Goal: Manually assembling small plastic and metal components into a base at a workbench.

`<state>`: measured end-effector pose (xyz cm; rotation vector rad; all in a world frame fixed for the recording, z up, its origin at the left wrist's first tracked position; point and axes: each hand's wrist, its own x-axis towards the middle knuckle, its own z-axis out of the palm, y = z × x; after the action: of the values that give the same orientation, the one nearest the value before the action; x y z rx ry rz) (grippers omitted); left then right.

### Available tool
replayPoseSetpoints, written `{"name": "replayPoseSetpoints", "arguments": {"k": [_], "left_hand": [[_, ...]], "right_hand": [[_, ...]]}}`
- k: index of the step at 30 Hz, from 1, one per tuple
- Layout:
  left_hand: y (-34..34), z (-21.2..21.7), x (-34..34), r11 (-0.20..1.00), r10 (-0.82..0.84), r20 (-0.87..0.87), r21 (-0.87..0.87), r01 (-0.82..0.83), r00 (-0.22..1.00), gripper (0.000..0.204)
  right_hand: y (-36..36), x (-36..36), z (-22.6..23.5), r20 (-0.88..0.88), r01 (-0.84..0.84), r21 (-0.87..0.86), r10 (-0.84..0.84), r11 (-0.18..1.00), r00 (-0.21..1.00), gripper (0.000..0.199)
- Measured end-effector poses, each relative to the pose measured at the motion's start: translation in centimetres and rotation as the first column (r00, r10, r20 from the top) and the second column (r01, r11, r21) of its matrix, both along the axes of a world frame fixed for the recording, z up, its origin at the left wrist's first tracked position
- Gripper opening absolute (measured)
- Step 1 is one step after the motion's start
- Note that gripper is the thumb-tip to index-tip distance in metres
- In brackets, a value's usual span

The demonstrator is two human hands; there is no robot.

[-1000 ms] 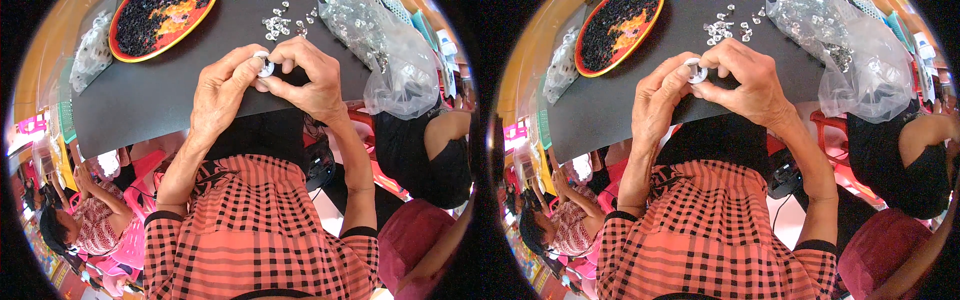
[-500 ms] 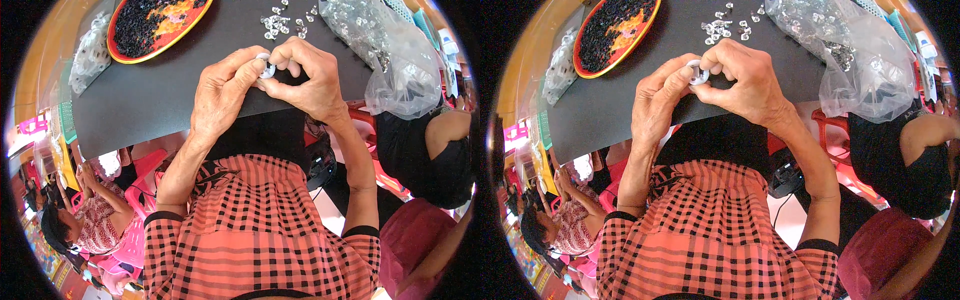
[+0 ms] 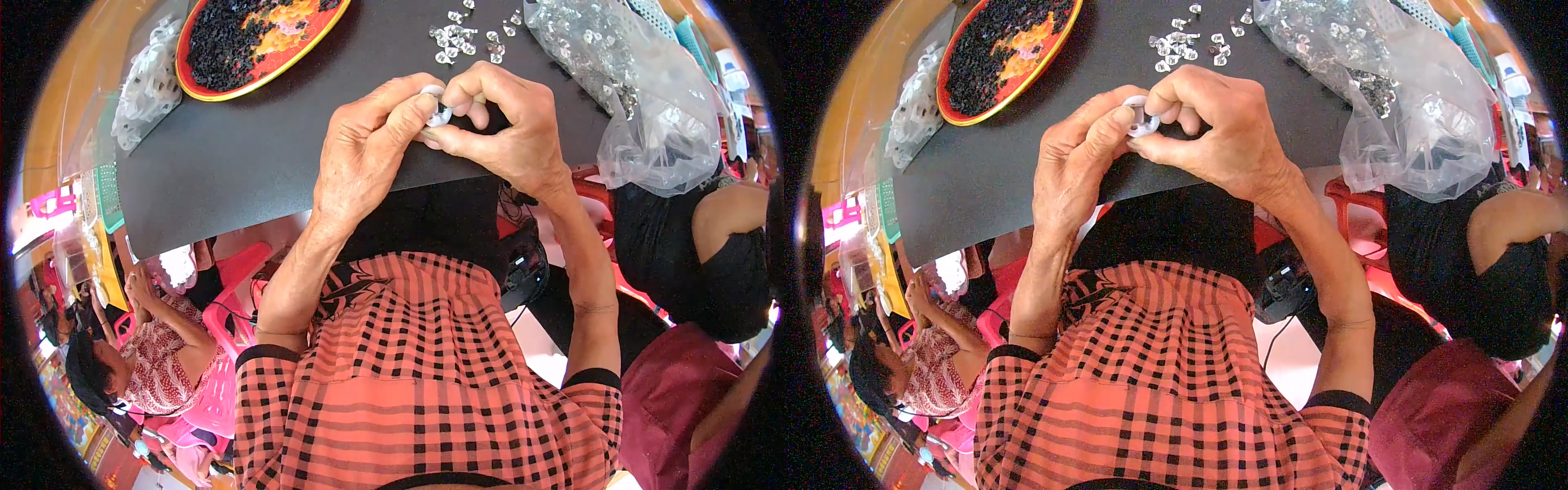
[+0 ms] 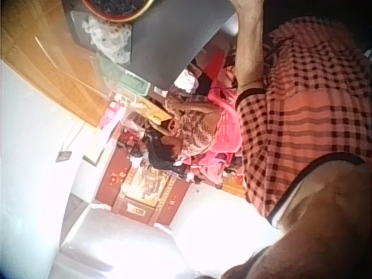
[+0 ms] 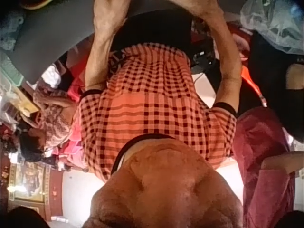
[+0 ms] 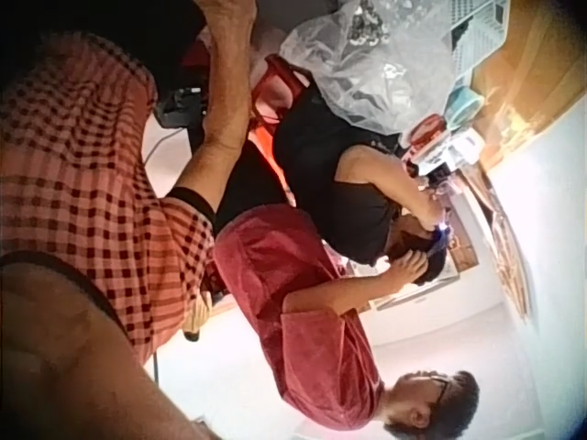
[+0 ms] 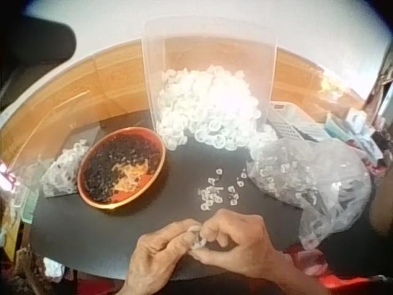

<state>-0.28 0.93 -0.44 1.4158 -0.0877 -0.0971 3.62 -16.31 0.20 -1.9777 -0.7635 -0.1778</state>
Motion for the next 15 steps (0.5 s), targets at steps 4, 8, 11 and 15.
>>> {"name": "replayPoseSetpoints", "arguments": {"k": [4,8,11,15], "left_hand": [[0.01,-0.61,0.11,0.967,0.033,-0.047,-0.252,-0.044,0.998,0.026],[-0.09,-0.63,0.40,0.935,0.030,-0.063,-0.352,-0.050,0.998,0.029],[-0.06,-0.73,0.39,0.936,0.017,-0.054,-0.349,-0.035,0.998,0.030],[0.08,-0.79,0.33,0.947,0.038,-0.069,-0.316,-0.058,0.997,0.030]], "right_hand": [[0.18,0.09,-0.02,0.111,0.008,0.063,-0.015,0.998,0.994,0.027],[0.06,-0.18,0.25,0.208,0.051,0.097,-0.070,0.994,0.976,0.027],[0.23,-0.55,0.35,0.259,0.048,0.075,-0.066,0.996,0.964,0.034],[0.33,-0.54,0.08,0.386,0.075,-0.017,-0.063,0.997,0.920,0.037]]}}
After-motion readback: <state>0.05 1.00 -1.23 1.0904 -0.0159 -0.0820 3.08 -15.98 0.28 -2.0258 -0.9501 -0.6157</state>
